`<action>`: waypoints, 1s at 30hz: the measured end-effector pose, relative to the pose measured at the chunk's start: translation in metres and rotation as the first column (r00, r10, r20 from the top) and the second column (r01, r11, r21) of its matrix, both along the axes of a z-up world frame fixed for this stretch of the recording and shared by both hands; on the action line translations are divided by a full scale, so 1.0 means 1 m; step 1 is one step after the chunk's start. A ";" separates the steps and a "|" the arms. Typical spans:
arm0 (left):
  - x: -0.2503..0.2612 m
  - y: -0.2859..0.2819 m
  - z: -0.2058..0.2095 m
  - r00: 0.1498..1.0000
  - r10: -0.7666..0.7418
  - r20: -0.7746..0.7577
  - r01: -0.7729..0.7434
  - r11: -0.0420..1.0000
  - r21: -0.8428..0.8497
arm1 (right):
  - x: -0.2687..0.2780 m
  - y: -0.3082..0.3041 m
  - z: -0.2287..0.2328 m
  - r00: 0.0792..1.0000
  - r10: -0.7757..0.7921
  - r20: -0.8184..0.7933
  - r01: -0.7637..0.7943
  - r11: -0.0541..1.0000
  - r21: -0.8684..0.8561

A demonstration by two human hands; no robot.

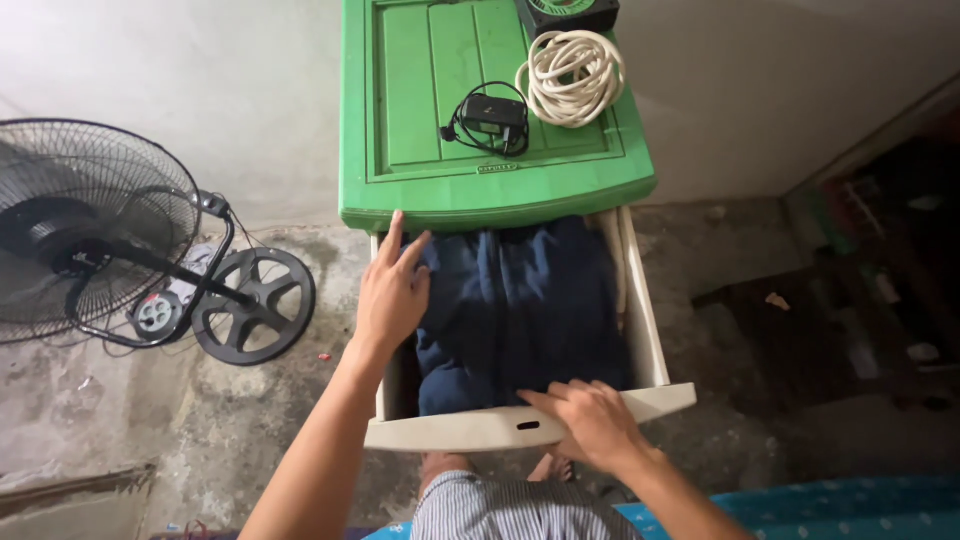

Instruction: Organizing clothes and small electronic objects in a plastic drawer unit.

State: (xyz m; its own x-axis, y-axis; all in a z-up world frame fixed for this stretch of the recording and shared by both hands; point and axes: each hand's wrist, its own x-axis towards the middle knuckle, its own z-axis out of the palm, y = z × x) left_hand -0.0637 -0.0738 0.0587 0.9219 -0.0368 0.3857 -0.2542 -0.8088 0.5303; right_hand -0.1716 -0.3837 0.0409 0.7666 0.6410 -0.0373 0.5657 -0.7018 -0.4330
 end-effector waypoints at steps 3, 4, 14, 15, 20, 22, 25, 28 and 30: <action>-0.009 0.010 -0.009 0.999 -0.032 0.013 0.032 0.999 -0.039 | 0.000 0.006 0.014 0.993 -0.051 -0.104 0.041 0.994 -0.101; -0.010 0.010 -0.008 0.998 -0.056 0.019 0.056 0.998 -0.042 | 0.003 0.009 0.022 0.992 -0.075 -0.097 0.065 0.993 -0.103; -0.032 0.020 0.005 0.958 -0.279 -0.059 0.247 0.916 -0.317 | 0.049 0.053 0.007 0.765 -0.591 0.255 0.509 0.798 0.322; -0.032 0.020 0.008 0.955 -0.273 -0.116 0.206 0.892 -0.402 | 0.053 0.056 -0.004 0.761 -0.616 0.204 0.571 0.785 0.243; -0.018 0.022 0.033 0.929 -0.300 -0.215 0.069 0.714 -0.696 | 0.035 0.063 0.064 0.693 -0.717 0.072 0.604 0.632 0.486; -0.021 0.009 0.056 0.902 -0.346 -0.257 0.029 0.643 -0.765 | 0.021 0.053 0.074 0.652 -0.758 0.009 0.653 0.568 0.502; -0.031 -0.018 0.093 0.851 -0.473 -0.228 0.065 0.526 -0.848 | 0.001 0.021 0.055 0.586 -0.810 0.011 0.624 0.459 0.632; -0.024 -0.044 0.101 0.822 -0.563 -0.088 0.241 0.484 -0.841 | -0.012 -0.004 0.058 0.503 -0.740 -0.447 0.691 0.033 0.722; -0.022 -0.059 0.103 0.761 -0.649 -0.010 0.403 0.485 -0.776 | -0.015 -0.019 0.077 0.576 -0.450 -0.683 0.479 -0.492 0.727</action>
